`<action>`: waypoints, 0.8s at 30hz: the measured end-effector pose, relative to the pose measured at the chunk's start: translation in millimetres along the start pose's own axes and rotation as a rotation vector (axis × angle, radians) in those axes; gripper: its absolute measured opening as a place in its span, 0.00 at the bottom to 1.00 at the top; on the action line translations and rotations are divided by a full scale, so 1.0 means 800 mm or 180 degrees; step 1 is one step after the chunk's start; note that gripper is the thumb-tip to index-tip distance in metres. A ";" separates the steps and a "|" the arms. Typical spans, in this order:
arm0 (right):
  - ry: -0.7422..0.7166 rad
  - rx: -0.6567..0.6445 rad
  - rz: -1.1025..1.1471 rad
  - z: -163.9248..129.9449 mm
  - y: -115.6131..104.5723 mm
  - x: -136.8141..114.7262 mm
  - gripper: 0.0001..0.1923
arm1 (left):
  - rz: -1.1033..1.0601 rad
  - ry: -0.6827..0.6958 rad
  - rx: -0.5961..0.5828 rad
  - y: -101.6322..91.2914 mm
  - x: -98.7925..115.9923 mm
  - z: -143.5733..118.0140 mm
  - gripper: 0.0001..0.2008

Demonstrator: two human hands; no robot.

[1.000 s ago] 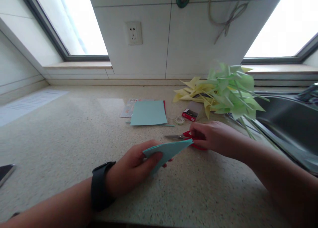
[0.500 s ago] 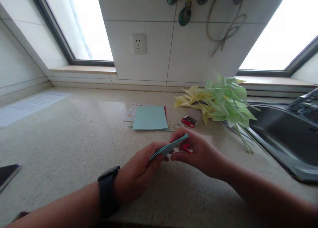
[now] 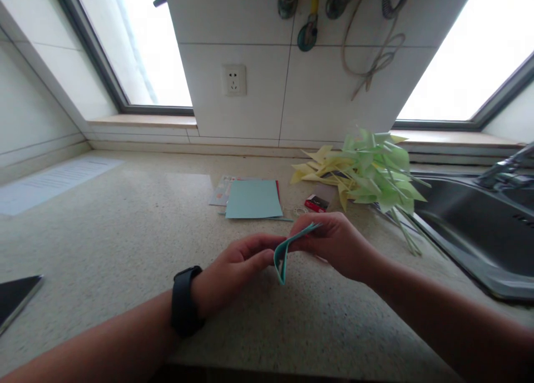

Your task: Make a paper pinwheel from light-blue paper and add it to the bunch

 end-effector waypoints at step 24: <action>-0.0045 0.0248 0.0459 -0.009 0.007 0.015 0.07 | -0.0905 -0.0270 0.0328 -0.015 -0.014 0.015 0.13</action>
Point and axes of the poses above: each hand's wrist, its own z-axis towards the middle knuckle, its own y-axis out of the palm, x = y × z, the point moved 7 cm from there along z, towards the middle knuckle, and after that the axes turned 15 degrees about x, right-handed, at the moved point
